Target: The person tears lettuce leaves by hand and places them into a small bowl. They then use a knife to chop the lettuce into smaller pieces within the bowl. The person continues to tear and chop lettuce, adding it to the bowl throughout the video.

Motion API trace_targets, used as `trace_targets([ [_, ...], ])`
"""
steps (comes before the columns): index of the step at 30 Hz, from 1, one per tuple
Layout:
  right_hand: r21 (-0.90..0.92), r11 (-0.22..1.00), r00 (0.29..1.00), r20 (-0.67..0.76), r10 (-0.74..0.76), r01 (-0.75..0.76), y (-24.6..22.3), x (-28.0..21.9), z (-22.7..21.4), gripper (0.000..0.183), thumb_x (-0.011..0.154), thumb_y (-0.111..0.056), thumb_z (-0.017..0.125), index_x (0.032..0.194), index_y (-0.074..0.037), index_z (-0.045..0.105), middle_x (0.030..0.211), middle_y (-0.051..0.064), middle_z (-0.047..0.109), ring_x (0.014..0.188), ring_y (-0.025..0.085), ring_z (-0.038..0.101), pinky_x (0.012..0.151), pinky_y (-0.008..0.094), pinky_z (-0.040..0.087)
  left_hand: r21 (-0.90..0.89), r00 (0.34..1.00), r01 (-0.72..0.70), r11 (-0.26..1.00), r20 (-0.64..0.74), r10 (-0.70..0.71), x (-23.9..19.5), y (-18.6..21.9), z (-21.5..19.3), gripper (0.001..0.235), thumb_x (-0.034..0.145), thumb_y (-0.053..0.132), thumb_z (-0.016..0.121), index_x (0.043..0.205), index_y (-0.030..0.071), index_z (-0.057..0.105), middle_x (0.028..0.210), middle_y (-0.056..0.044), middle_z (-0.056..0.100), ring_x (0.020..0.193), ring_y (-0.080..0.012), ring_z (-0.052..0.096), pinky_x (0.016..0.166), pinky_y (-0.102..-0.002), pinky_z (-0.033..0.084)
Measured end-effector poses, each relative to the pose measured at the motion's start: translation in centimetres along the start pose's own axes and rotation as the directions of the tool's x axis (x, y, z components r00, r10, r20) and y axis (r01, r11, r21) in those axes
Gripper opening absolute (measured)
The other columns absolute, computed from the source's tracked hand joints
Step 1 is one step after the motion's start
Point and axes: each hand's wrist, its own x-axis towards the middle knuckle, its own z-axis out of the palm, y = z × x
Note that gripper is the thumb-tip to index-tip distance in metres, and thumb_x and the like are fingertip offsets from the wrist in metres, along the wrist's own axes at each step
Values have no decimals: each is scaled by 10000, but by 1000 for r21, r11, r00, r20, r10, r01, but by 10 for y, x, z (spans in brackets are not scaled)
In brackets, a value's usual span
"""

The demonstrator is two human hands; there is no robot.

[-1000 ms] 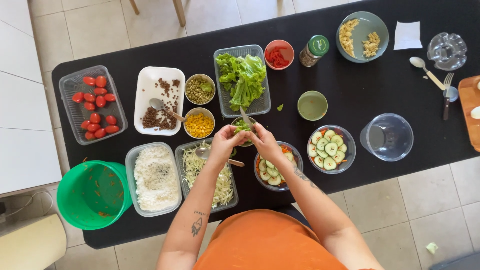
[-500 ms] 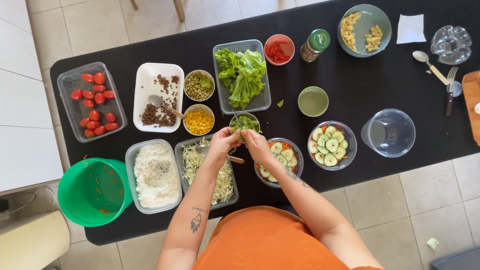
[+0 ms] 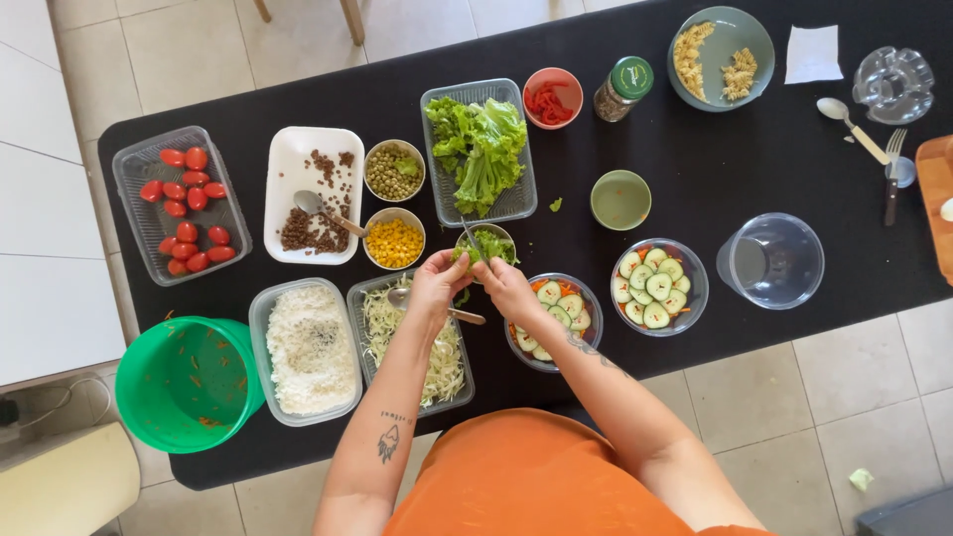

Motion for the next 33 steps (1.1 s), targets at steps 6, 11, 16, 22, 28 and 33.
trace_targets([
  [6,-173,983,998,-22,-64,59,-21,-12,4,562,969,-584,371,737,-86,488,601,151,573,597,285,569,556,393,445,-33,999,33,999,27,-32,7,-12,-5,215,752,174,797,868,107,629,760,-3,666,694,-186,699,666,-276,583],
  [11,-47,999,996,-86,-27,23,-31,-12,10,488,993,-475,396,719,-110,568,530,62,542,557,195,527,532,345,449,-45,998,69,997,15,-69,15,-13,-6,225,739,188,812,839,128,620,763,2,675,694,-169,694,676,-271,583],
  [16,282,957,993,-77,87,-62,-20,-6,17,548,976,-503,440,558,-150,464,437,-9,433,380,97,424,384,194,353,-55,998,51,997,-20,-53,21,-12,-11,236,733,230,822,823,140,623,744,24,664,703,-145,687,694,-275,581],
  [22,-62,997,998,33,-46,48,2,-2,1,511,936,-578,489,921,-78,590,777,184,646,771,295,634,652,396,482,-135,983,182,974,60,-175,19,-10,-8,211,749,270,801,816,168,628,750,20,688,737,-149,697,763,-274,560],
  [28,-207,978,999,37,-15,22,-32,-16,3,827,958,-607,317,1288,147,401,1037,332,606,1008,432,583,829,498,456,-72,966,251,965,79,-245,13,-6,-8,248,723,291,823,815,190,616,752,-12,706,719,-145,701,725,-255,550],
  [33,-108,994,992,-129,-6,-8,-46,-21,4,566,973,-549,368,688,-100,563,605,86,629,682,255,630,644,375,486,96,987,114,989,98,-123,-21,24,8,244,755,303,792,895,152,661,831,-11,716,753,-123,694,726,-240,552],
])
